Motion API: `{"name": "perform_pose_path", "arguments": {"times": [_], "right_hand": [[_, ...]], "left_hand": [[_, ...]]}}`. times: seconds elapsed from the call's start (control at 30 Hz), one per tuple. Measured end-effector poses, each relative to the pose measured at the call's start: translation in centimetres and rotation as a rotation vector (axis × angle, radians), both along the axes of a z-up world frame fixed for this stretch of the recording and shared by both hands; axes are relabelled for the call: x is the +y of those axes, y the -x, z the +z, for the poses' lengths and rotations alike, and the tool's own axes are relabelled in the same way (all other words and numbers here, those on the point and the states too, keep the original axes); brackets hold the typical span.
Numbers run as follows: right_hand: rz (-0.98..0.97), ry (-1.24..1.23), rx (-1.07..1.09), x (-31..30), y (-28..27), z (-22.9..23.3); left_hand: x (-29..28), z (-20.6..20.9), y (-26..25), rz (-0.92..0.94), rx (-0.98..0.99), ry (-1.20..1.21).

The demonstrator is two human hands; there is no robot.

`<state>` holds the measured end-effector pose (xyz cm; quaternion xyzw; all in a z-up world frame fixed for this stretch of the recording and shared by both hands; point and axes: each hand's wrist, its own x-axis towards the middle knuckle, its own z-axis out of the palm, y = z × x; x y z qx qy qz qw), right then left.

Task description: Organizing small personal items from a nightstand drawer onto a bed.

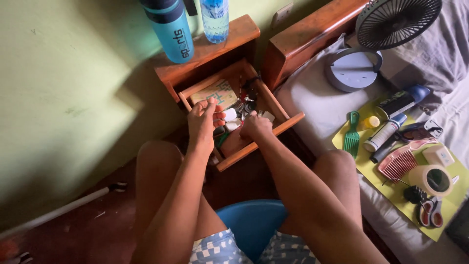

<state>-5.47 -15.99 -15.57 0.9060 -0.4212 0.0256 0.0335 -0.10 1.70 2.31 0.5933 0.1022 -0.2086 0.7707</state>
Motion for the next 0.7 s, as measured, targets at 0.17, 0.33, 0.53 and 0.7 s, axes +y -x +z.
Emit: {"name": "perform_pose_path", "arguments": {"times": [0.17,0.33,0.53,0.7], "right_hand": [[0.132,-0.608,0.03,-4.7,-0.4,1.5],[0.109,-1.171,-0.561,-5.1,3.5,17.9],[0.122,-1.292,-1.099,-5.6,11.4,23.7],[-0.099,-1.3,-1.561,-13.2,25.8,21.6]], "left_hand": [[-0.7,1.6,0.9,-0.01,-0.015,-0.034],[-0.8,-1.0,-0.1,-0.016,-0.06,-0.072],[-2.2,-6.1,0.2,-0.161,-0.114,-0.131],[-3.5,-5.9,2.1,-0.321,-0.053,-0.062]]}}
